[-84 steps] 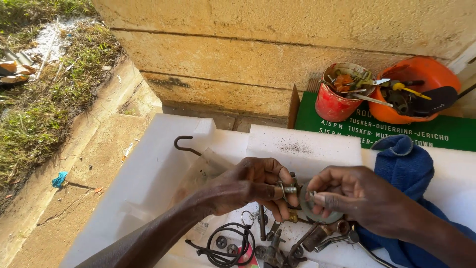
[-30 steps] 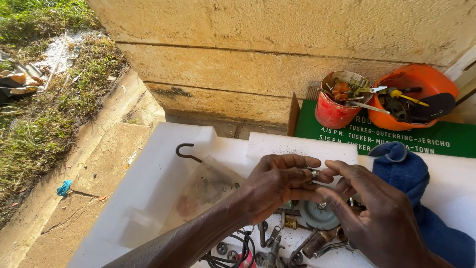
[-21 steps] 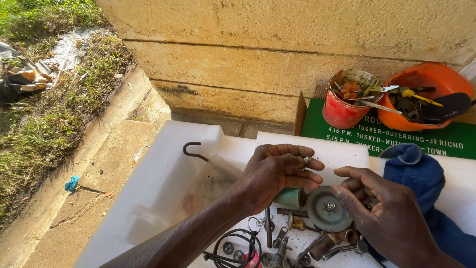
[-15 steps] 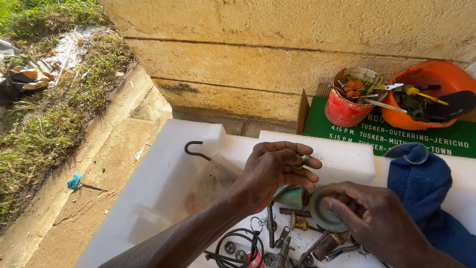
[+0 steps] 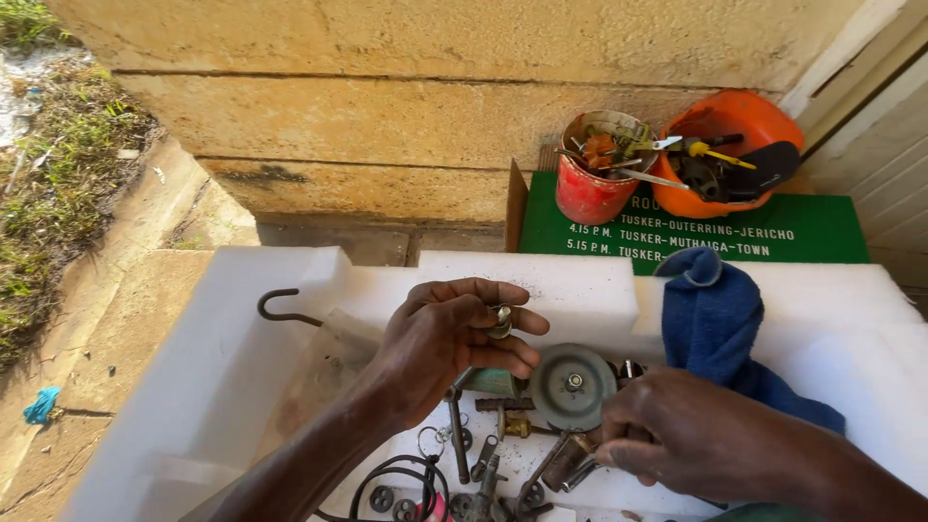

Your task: Repairing and cleaning mechanical valve components by wiping them with a cloth and assembling small parts.

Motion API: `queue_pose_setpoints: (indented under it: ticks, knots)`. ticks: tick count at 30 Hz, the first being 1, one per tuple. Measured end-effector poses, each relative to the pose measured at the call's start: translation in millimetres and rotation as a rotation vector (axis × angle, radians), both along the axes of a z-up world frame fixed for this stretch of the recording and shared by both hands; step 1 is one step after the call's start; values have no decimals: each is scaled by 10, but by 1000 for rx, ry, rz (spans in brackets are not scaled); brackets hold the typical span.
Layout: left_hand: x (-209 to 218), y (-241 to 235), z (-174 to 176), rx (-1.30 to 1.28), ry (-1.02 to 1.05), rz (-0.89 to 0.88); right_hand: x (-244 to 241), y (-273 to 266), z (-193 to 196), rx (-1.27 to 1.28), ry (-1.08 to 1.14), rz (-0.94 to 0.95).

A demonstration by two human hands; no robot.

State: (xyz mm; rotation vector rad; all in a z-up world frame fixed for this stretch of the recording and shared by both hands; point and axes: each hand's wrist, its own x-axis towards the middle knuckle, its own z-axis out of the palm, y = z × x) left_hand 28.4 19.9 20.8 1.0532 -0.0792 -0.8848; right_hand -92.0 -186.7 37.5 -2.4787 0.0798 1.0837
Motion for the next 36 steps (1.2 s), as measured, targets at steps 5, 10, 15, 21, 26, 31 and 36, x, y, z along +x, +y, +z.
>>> queue_pose_setpoints:
  ticks: [5,10,15,21,26,31,36]
  knots:
    - [-5,-36,-49,21,16,-7,5,-100,-61,-19,-55,57]
    - [-41,-33,-63,16,9,-41,-63,-129,-239,-4,-132,158]
    - [-88,-45,-12,-20,-2,-57,-112,-55,-447,152,3,312]
    - [-133,-35,-55,-35,-64,-65,-223,173,-994,115,54,601]
    - [-212,-44,1,-27,-80,-58,-299,317,-954,113,-24,602]
    - [-330,-106,94,-39,-113,-64,-362,311,-939,169,-34,538]
    - [-358,-154,140,-1,-69,-83,-252,392,-1131,226,-255,620]
